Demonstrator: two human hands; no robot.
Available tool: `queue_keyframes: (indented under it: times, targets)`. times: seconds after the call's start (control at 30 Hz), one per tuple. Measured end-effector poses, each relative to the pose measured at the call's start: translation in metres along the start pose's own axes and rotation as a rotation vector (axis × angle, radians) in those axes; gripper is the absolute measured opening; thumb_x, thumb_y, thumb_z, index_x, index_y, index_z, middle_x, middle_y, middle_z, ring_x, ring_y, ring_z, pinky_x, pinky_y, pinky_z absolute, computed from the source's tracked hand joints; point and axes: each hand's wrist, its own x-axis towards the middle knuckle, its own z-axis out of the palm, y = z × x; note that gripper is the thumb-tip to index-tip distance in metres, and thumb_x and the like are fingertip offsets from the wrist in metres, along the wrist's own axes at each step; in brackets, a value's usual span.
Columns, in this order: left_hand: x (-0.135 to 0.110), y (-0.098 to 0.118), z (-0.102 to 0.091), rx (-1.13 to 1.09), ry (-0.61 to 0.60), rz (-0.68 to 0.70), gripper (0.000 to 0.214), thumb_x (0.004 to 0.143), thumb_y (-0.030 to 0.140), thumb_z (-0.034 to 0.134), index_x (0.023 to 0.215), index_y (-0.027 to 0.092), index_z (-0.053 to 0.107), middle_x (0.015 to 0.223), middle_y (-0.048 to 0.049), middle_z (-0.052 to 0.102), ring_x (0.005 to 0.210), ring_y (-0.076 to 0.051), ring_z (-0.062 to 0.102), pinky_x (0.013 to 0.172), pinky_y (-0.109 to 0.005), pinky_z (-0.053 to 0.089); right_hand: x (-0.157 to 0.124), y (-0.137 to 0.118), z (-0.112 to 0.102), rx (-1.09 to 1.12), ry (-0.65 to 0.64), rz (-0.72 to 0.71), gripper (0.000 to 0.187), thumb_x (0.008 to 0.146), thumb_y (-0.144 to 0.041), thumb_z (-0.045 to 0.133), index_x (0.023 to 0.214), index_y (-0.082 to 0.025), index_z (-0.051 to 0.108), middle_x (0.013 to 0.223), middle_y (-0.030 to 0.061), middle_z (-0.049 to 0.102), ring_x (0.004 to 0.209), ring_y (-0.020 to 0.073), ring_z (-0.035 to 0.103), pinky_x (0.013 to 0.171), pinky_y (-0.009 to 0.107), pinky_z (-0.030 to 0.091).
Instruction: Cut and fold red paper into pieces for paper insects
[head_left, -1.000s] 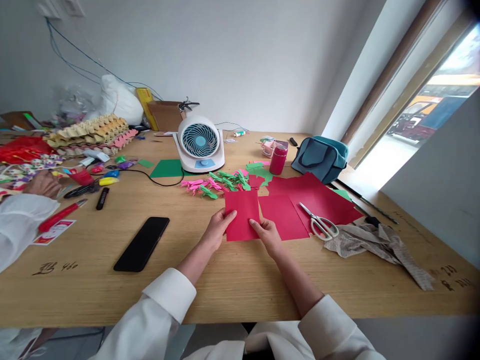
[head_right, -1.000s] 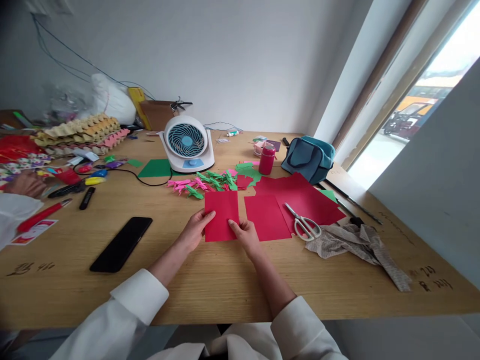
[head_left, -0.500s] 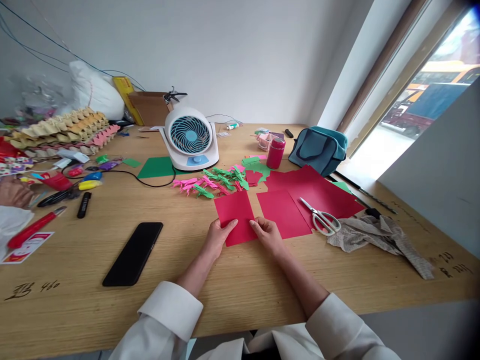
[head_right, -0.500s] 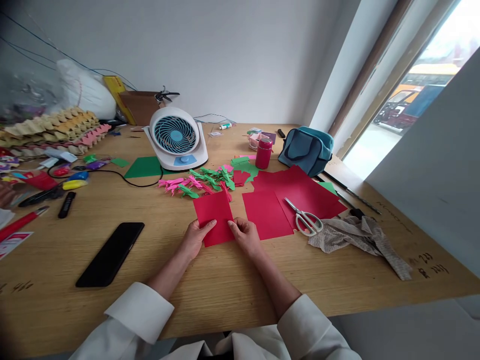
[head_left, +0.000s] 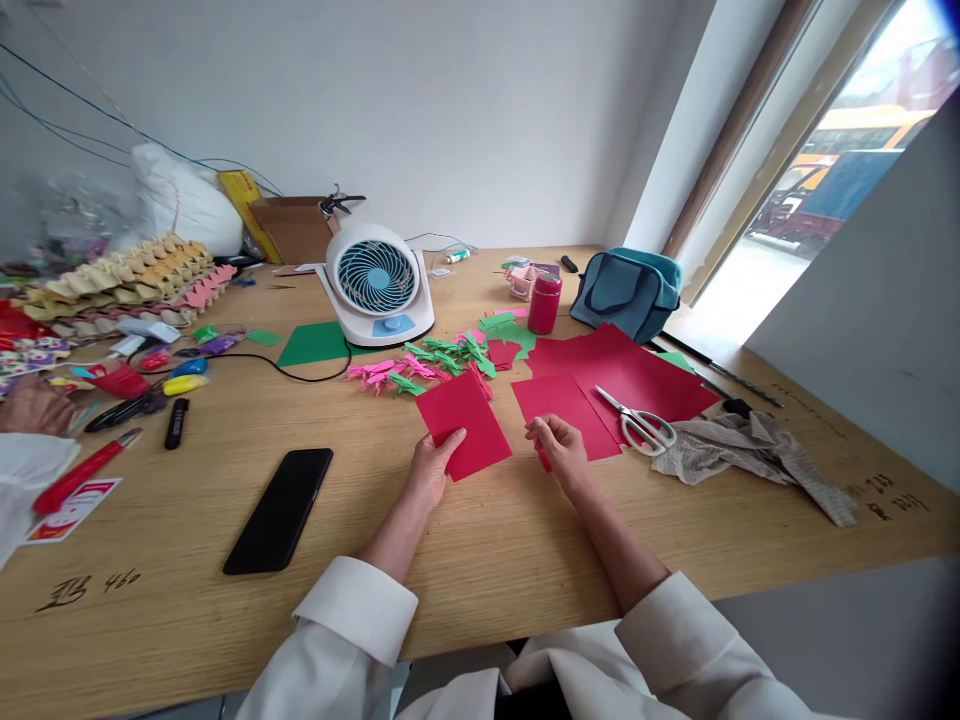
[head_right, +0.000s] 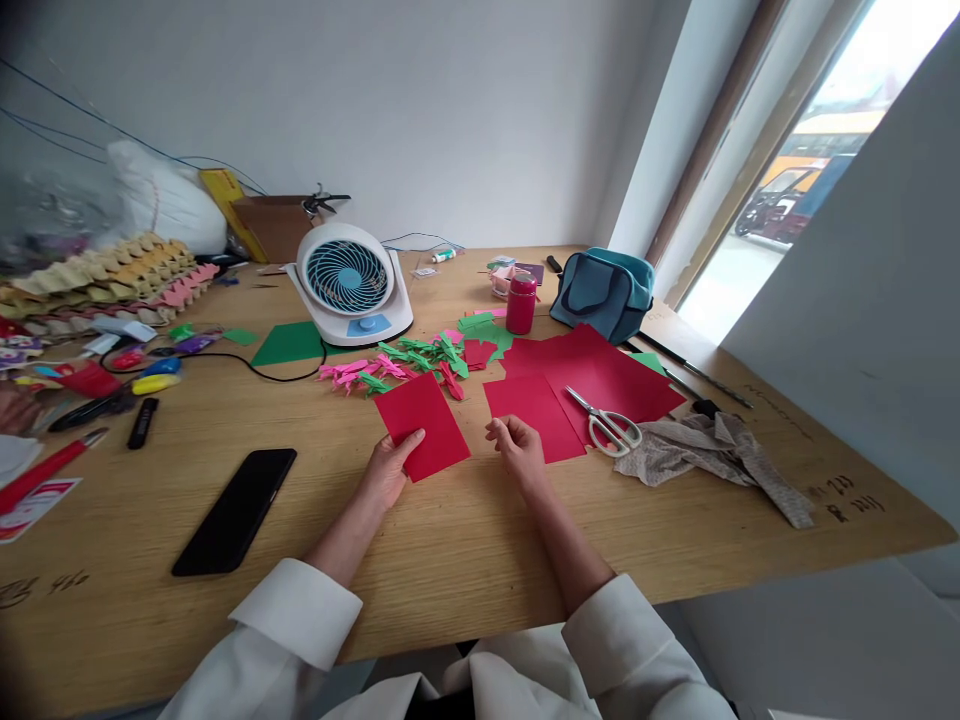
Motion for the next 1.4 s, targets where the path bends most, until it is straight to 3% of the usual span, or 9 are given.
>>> queue_keyframes:
  times: [0.27,0.7,0.8,0.9,0.97,1.03,1.1,1.27,1.4]
  targets:
    - [-0.009,-0.001,0.005,0.046,-0.054,-0.029,0.046,0.060,0.030,0.087,0.101,0.015,0.073,0.095,-0.0069,0.077,0.079,-0.020,0.071,0.080,-0.034,0.055,-0.010,0.017,0.025,-0.030,-0.252,0.032,0.043,0.081,-0.058,0.061,0.066,-0.018,0.055,0.056,-0.0049,0.043,0.052,0.0093,0.036,0.049,0.023,0.028]
    - [0.004,0.016,-0.003,0.011,0.174,0.000,0.043,0.055,0.025,0.088,0.094,0.017,0.072,0.088,-0.0033,0.077,0.082,-0.019,0.071,0.082,-0.031,0.055,-0.011,0.005,0.014,-0.330,-0.244,-0.079,0.033,0.082,-0.044,0.060,0.063,-0.018,0.059,0.053,-0.0044,0.044,0.050,0.0093,0.036,0.047,0.022,0.028]
    - [0.004,0.019,-0.003,-0.009,0.174,-0.038,0.039,0.057,0.021,0.087,0.093,0.018,0.072,0.086,-0.0025,0.077,0.081,-0.018,0.072,0.082,-0.031,0.056,-0.004,-0.003,-0.013,-0.409,-0.107,-0.154,0.027,0.084,-0.040,0.057,0.068,-0.019,0.060,0.065,0.0003,0.054,0.059,0.0128,0.045,0.056,0.024,0.036]
    - [0.004,0.019,-0.003,-0.038,0.167,-0.060,0.036,0.059,0.019,0.085,0.093,0.018,0.072,0.085,-0.0016,0.077,0.079,-0.017,0.071,0.079,-0.031,0.057,0.005,-0.004,-0.066,-0.555,0.116,-0.223,0.022,0.087,-0.034,0.051,0.086,-0.018,0.065,0.087,0.0081,0.061,0.077,0.0195,0.053,0.071,0.031,0.042]
    - [0.003,0.019,-0.002,-0.058,0.170,-0.070,0.037,0.060,0.018,0.085,0.094,0.018,0.072,0.085,-0.0015,0.077,0.078,-0.017,0.071,0.078,-0.031,0.058,0.010,0.000,-0.107,-0.899,0.338,-0.249,0.027,0.087,-0.029,0.049,0.099,-0.014,0.067,0.099,0.0142,0.061,0.087,0.0240,0.055,0.080,0.036,0.043]
    - [0.003,0.018,-0.002,-0.073,0.170,-0.093,0.037,0.060,0.017,0.084,0.095,0.018,0.071,0.085,-0.0021,0.077,0.077,-0.018,0.072,0.077,-0.031,0.058,0.012,0.008,-0.141,-1.192,0.380,-0.154,0.032,0.086,-0.028,0.051,0.107,-0.009,0.067,0.104,0.0193,0.061,0.096,0.0288,0.056,0.084,0.038,0.042]
    - [0.003,0.018,-0.001,-0.089,0.159,-0.122,0.036,0.061,0.017,0.084,0.094,0.017,0.071,0.084,-0.0031,0.077,0.076,-0.018,0.072,0.077,-0.031,0.058,0.012,0.015,-0.162,-1.355,0.294,-0.013,0.034,0.087,-0.031,0.052,0.109,-0.011,0.068,0.101,0.0184,0.063,0.092,0.0289,0.058,0.079,0.037,0.043]
    - [0.000,0.020,-0.002,-0.142,0.135,-0.168,0.030,0.066,0.017,0.081,0.093,0.014,0.070,0.083,-0.0040,0.077,0.073,-0.016,0.072,0.076,-0.028,0.058,0.016,0.022,-0.173,-1.470,0.228,0.111,0.039,0.088,-0.045,0.054,0.109,-0.016,0.069,0.100,0.0157,0.064,0.089,0.0281,0.061,0.072,0.036,0.043]
    - [0.000,0.023,-0.003,-0.211,0.180,-0.213,0.026,0.069,0.016,0.080,0.093,0.015,0.069,0.084,-0.0040,0.077,0.074,-0.015,0.073,0.077,-0.026,0.058,0.016,0.018,-0.165,-1.423,0.292,0.064,0.038,0.089,-0.042,0.052,0.103,-0.011,0.067,0.101,0.0196,0.065,0.092,0.0314,0.062,0.076,0.039,0.043]
